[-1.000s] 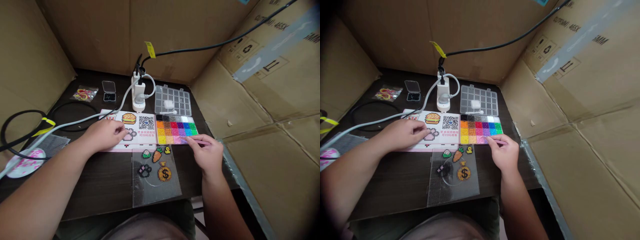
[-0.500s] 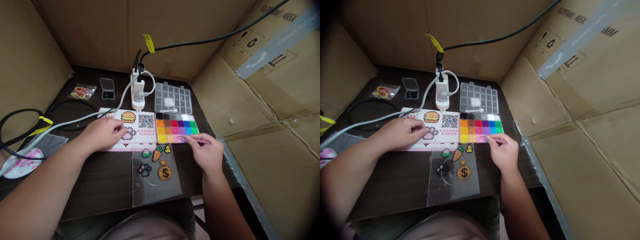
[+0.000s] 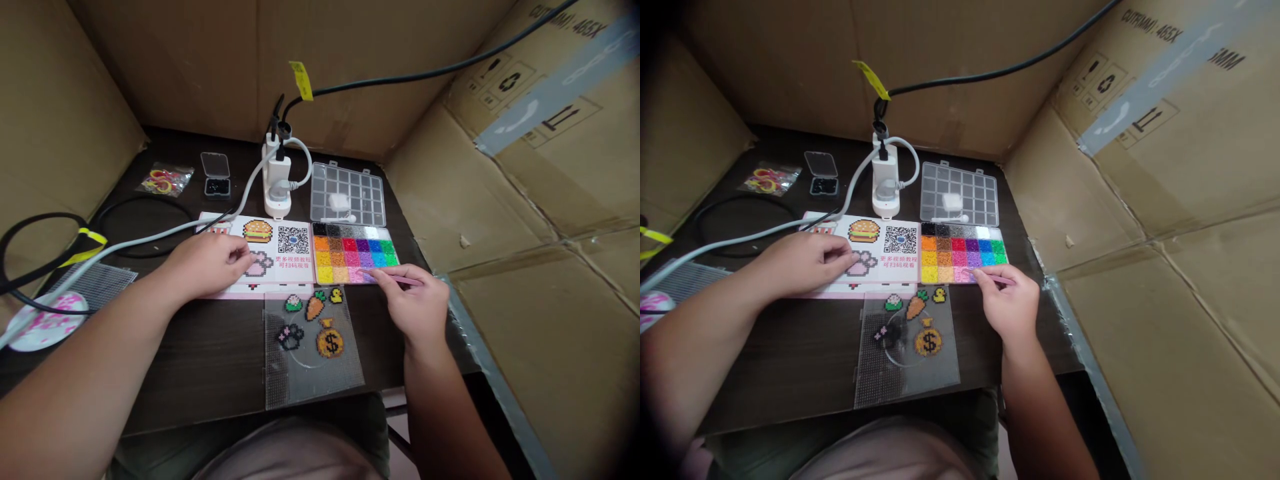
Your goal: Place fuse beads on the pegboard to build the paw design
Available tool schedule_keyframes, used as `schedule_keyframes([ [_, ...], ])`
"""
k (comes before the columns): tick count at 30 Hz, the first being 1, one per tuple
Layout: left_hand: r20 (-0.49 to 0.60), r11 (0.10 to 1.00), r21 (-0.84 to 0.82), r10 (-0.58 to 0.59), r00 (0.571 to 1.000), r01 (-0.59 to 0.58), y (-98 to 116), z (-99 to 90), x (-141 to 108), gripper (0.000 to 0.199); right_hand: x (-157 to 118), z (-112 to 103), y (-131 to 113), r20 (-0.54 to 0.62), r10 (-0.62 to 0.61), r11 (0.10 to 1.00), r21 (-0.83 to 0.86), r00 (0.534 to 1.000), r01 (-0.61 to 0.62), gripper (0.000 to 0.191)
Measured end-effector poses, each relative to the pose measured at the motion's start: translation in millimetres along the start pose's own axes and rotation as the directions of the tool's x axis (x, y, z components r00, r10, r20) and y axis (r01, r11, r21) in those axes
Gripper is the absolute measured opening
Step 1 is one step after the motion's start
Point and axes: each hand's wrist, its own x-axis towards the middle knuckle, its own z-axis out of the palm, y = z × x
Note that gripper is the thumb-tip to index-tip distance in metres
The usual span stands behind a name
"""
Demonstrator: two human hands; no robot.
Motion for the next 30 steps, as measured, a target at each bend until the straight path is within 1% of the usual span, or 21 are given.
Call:
schedule_keyframes([
  [9, 0.021, 1.0, -0.001, -0.017, 1.0, 0.017, 2.6, -1.7, -0.6, 0.032, 0.1, -1.5, -2.0, 0.024, -0.003, 1.0, 0.002, 1.0, 0.003, 0.017],
  [16, 0.006, 1.0, -0.014, -0.008, 1.0, 0.008, 2.3, -1.0, 0.2, 0.031, -0.3, -0.7, -1.1, 0.029, -0.016, 1.0, 0.0, 0.999, 0.016, 0.022],
  [21, -0.003, 1.0, -0.024, 0.002, 1.0, -0.002, 1.1, -0.4, -0.1, 0.031, -0.3, -0.5, 1.1, 0.028, -0.021, 1.0, 0.003, 0.999, 0.02, 0.019],
  [30, 0.012, 1.0, 0.0, -0.01, 1.0, 0.01, 1.7, -1.1, 0.6, 0.032, -0.7, 0.0, 1.0, 0.016, 0.019, 0.999, 0.027, 1.0, -0.019, 0.021],
])
